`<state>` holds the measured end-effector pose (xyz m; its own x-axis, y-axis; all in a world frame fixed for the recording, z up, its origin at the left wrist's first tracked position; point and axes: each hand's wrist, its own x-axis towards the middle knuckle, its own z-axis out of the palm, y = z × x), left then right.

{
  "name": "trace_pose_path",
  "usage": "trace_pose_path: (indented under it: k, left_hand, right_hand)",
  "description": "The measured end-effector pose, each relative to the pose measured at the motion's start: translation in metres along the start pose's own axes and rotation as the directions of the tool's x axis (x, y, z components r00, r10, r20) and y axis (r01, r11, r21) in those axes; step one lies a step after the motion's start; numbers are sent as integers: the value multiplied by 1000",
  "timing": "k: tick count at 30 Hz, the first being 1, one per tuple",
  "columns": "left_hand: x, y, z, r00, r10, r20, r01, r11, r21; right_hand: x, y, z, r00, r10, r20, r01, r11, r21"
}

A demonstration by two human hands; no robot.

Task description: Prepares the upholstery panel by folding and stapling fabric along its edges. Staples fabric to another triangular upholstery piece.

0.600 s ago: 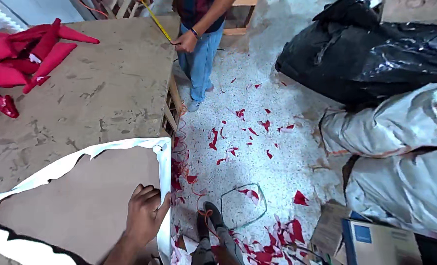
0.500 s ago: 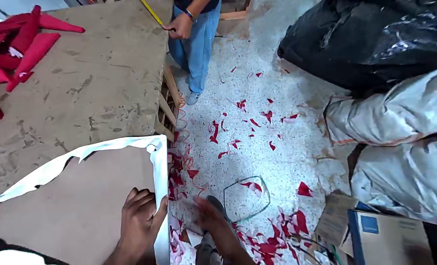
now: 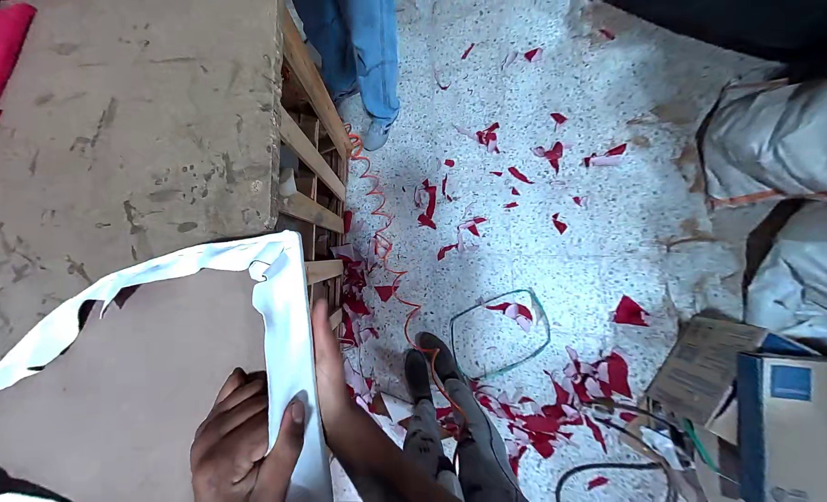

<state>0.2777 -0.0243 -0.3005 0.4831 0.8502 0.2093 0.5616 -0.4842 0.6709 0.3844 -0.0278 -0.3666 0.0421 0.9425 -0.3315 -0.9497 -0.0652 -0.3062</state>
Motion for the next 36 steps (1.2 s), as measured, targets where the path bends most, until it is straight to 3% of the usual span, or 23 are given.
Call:
trace_pose_path:
  k: [1,4,6,8,9,10,12,14,15,18,20,22,24,26,28,29,31,33,34,36]
  left_hand:
    - [0,-2,-1,1000,4,-8,-4,1000,-24]
    - [-1,-5,2,998,32,-60,-37,996,-80]
    - [-2,-6,3,996,41,-81,-49,994,-100]
    - [-1,-7,1,995,55,-80,-64,992,-111]
    - [0,-8,1,995,59,-79,-68,991,-113]
    - [-1,-8,1,995,58,-85,-67,991,-112]
    - [-1,-7,3,994,54,-97,-64,992,-108]
    - [0,-6,5,992,63,-111,-74,992,-103]
    - [-1,-6,6,990,67,-127,-79,992,-98]
    - [1,-6,7,984,89,-158,-102,992,-79]
    - [-1,-6,6,982,76,-170,-89,994,-68]
    - [-5,-4,6,980,64,-189,-77,995,-62]
    - [-2,-3,4,974,74,-213,-85,995,-47]
    - [-1,-3,4,968,67,-242,-73,997,-15]
    - [-7,-4,2,969,29,-246,-25,999,20]
    - [-9,-6,-1,971,10,-239,-1,999,37]
    - [-12,-8,-2,974,-13,-228,26,998,53]
    - [-11,-9,0,970,-11,-243,34,995,94]
    - [-13,-9,0,969,-12,-246,46,990,132]
    - [-19,-9,0,970,-23,-243,68,981,180]
  right_hand:
    - [0,-9,1,997,6,77,-9,999,38]
    - [-27,-48,-12,947,85,309,-43,989,-143]
    - [-67,-83,-39,953,130,275,-68,972,-225]
    - [-124,-114,-95,988,139,72,-92,887,-452]
    - [-159,-126,-135,986,160,-51,-157,773,-615]
    - [-194,-133,-171,959,181,-219,-284,566,-774]
    - [-247,-131,-218,804,238,-545,-563,9,-826]
    - [-271,-108,-240,699,318,-640,-548,-336,-766]
    - [-274,-98,-243,673,362,-645,-507,-409,-758]
    - [-266,-89,-218,649,492,-580,-439,-381,-814]
    - [-264,-85,-196,597,491,-634,-480,-415,-773]
    - [-270,-56,-205,600,390,-699,-580,-390,-716]
    - [-261,-33,-209,616,264,-743,-695,-262,-669]
    - [-247,-37,-199,643,128,-755,-749,-100,-655]
    - [-224,-61,-174,701,-1,-714,-712,70,-699]
    - [-206,-78,-157,762,-60,-644,-632,146,-761]
    - [-160,-122,-109,910,-143,-388,-361,184,-914]
    - [-112,-173,-48,993,-109,-39,-32,68,-997]
    - [-92,-193,-17,995,-34,93,91,-52,-995]
    - [-59,-216,39,964,167,208,253,-327,-911]
